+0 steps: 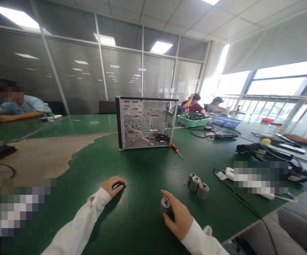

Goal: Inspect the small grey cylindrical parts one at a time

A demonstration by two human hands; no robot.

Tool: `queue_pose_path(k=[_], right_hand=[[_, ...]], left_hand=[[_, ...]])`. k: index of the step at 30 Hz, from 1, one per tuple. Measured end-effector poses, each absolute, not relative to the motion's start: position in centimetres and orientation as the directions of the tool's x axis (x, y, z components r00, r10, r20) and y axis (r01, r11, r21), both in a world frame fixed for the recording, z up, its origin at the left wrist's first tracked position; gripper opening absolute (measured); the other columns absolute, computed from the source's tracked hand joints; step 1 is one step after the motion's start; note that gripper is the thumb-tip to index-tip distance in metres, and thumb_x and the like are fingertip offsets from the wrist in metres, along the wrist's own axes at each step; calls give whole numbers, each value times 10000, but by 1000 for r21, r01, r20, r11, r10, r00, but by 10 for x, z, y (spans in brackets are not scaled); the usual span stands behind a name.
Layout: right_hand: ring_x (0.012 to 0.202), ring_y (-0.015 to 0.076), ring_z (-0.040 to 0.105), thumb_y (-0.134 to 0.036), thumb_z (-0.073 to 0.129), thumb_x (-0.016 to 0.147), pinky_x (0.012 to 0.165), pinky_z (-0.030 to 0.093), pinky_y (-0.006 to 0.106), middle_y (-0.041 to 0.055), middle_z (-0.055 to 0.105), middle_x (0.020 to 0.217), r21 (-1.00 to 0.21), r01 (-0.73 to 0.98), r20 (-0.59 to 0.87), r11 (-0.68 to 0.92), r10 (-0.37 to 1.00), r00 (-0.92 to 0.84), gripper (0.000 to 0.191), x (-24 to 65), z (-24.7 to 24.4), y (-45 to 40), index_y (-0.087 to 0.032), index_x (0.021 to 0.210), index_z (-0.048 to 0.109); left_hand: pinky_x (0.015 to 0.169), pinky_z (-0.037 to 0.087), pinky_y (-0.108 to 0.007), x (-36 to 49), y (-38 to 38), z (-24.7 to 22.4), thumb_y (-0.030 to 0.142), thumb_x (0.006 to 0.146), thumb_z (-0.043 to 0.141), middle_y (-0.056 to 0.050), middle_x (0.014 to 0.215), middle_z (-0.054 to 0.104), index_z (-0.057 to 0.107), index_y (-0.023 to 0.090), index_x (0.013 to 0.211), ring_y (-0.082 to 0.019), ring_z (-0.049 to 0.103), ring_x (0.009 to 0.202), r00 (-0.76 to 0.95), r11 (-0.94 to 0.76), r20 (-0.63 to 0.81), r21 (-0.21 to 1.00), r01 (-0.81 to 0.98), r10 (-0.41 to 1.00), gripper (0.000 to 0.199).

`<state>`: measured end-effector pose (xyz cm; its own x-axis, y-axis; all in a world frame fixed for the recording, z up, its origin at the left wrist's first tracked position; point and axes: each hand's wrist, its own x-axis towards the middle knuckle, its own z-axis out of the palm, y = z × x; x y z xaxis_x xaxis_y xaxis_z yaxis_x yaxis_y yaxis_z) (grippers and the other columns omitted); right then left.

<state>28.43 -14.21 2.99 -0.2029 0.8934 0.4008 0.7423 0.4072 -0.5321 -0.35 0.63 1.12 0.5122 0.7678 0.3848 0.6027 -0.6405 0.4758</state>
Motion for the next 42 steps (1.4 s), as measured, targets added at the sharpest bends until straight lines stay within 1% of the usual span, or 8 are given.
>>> queue_pose_path(k=[3,6,12,16,21,27,36,42], right_hand=[[864,169,533,-108,447,563,783,413,281,22,550,945,-596,608,399,524,851,-342,672,234,41,-106,-228,1197,264],[870,170,519,-98,485,557,784,412,291,17,538,959,-635,507,405,582,810,-423,693,190,44,-68,-237,1198,263],[940,187,473,-93,550,545,690,466,293,98,432,1105,-754,339,478,562,824,-304,715,152,20,-17,-184,1190,252],[870,170,511,-73,532,554,642,481,293,85,461,1053,-813,285,445,508,857,-260,687,154,8,-9,-205,1171,260],[845,162,528,-47,513,546,632,483,289,38,513,969,-810,249,442,531,832,-336,675,157,11,-2,-244,1148,278],[824,150,538,-23,444,550,607,489,268,27,527,944,-829,206,427,520,826,-368,608,159,10,6,-239,1108,330],[893,170,511,-25,451,533,623,494,263,39,506,1001,-814,170,460,556,794,-397,666,160,13,0,-240,1146,307],[971,201,461,-38,490,545,622,485,267,77,464,1074,-805,149,496,574,790,-361,698,162,13,-4,-218,1185,278]], left_hand=[[729,433,-307,-4,7,9,167,649,474,-37,801,612,574,177,818,-164,552,776,466,-613,398,531,586,790,196],[721,447,-298,-6,7,7,72,592,442,-30,811,583,535,168,882,-150,555,763,395,-572,414,607,552,820,319],[640,464,-282,-11,3,13,23,529,396,-65,994,485,413,169,1030,-152,540,794,233,-513,464,688,514,855,523],[718,453,-330,-9,-1,16,67,568,436,-75,1018,488,352,177,1071,-173,539,839,263,-530,462,705,471,847,521],[824,408,-360,-3,-5,14,108,585,485,-90,1034,489,296,169,1098,-190,508,927,322,-596,504,627,501,801,550],[766,436,-309,5,-13,18,172,651,475,-63,953,532,402,185,1014,-177,525,873,294,-595,563,478,647,772,371],[754,444,-280,7,-15,18,193,674,491,-63,930,557,422,172,992,-172,541,861,246,-579,626,406,707,740,326],[814,424,-291,4,-14,20,168,729,443,-88,1022,539,417,185,1002,-171,502,973,344,-647,689,237,725,638,275]])
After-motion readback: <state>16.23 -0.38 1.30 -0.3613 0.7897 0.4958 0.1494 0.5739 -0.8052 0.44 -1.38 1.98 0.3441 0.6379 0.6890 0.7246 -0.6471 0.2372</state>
